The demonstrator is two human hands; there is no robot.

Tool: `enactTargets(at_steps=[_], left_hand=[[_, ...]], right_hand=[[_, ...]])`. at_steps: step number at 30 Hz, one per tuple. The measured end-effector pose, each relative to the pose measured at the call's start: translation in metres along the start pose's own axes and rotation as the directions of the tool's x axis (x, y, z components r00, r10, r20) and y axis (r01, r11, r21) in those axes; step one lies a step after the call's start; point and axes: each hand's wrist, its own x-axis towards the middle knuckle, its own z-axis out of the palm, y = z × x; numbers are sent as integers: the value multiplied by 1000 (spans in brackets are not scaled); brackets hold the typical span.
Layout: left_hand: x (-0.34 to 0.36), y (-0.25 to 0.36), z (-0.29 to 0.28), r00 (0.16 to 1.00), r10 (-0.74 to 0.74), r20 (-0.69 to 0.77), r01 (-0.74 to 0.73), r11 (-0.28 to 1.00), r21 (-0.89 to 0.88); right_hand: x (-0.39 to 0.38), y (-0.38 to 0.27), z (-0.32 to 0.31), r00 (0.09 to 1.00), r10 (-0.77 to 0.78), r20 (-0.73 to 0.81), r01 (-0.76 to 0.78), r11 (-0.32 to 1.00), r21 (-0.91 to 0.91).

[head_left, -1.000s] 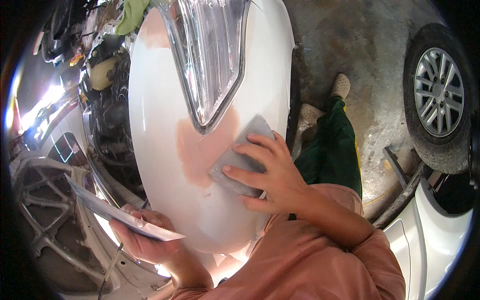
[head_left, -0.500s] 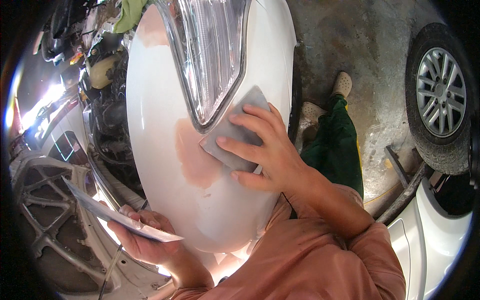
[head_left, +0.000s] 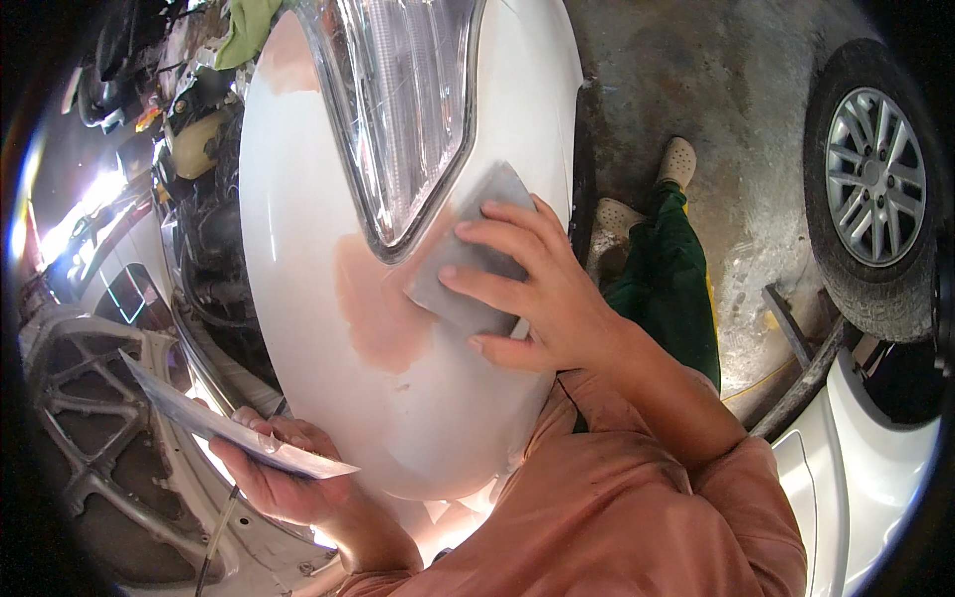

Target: The person mixes a pink body filler using two plastic spreaders and applies it to specific areas on the side panel and the hood of a white vehicle.

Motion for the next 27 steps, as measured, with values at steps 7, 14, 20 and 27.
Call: enactTargets(at_steps=[7, 14, 20, 27], left_hand=[[4, -3, 17, 999, -53, 2, 53, 998, -27], [2, 2, -2, 997, -79, 15, 79, 997, 3], [3, 0, 0, 999, -15, 43, 15, 1000, 3], [2, -10, 26, 981, 148, -127, -123, 975, 187]], right_hand=[[-11, 12, 7, 993, -40, 107, 44, 998, -39], [1, 18, -21, 997, -35, 68, 37, 999, -29], [12, 24, -11, 996, -70, 46, 72, 997, -38], [12, 32, 1, 997, -69, 26, 70, 997, -26]])
